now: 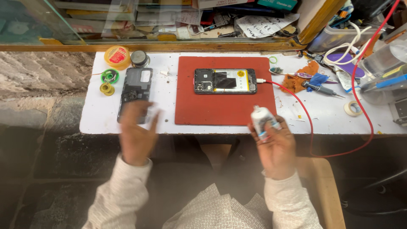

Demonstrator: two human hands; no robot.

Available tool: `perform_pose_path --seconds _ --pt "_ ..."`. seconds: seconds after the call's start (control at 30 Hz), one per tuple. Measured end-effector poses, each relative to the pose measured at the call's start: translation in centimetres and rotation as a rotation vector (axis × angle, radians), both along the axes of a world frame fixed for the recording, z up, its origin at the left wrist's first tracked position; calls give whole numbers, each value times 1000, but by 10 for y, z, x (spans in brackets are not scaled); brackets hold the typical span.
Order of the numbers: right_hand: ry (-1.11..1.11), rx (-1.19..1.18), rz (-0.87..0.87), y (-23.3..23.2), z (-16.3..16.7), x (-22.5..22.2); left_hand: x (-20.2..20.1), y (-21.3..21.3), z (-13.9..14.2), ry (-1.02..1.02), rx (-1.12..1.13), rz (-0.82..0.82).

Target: The person cleans the interior of an opened smartphone with a blue cloth, uses a screwdriver on the phone body, squeezes adhesive from a tube around the phone's frame, and then handles and presses the phone's back cover. The phone remains connected to a red charging cable on the mat throughout.

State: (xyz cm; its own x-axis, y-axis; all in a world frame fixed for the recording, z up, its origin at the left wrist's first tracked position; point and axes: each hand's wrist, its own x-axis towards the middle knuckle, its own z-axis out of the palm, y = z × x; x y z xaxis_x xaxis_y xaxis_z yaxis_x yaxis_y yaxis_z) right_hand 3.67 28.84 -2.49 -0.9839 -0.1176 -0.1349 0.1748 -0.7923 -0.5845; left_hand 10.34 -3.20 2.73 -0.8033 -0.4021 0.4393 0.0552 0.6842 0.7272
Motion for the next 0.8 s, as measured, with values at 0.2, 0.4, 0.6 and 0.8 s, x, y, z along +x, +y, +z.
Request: perform_pose_path --seconds 0.2,0.4,0.6,0.8 --pt "28 13 261 -91 9 35 27 76 -4 12 350 -513" --pt "359 480 565 -128 37 4 28 36 -18 170 823 -254" --pt "1162 1253 -65 -216 44 -96 19 28 -32 111 934 -310" --pt "1144 1770 -13 -242 32 -108 17 40 -38 -20 1148 -372"
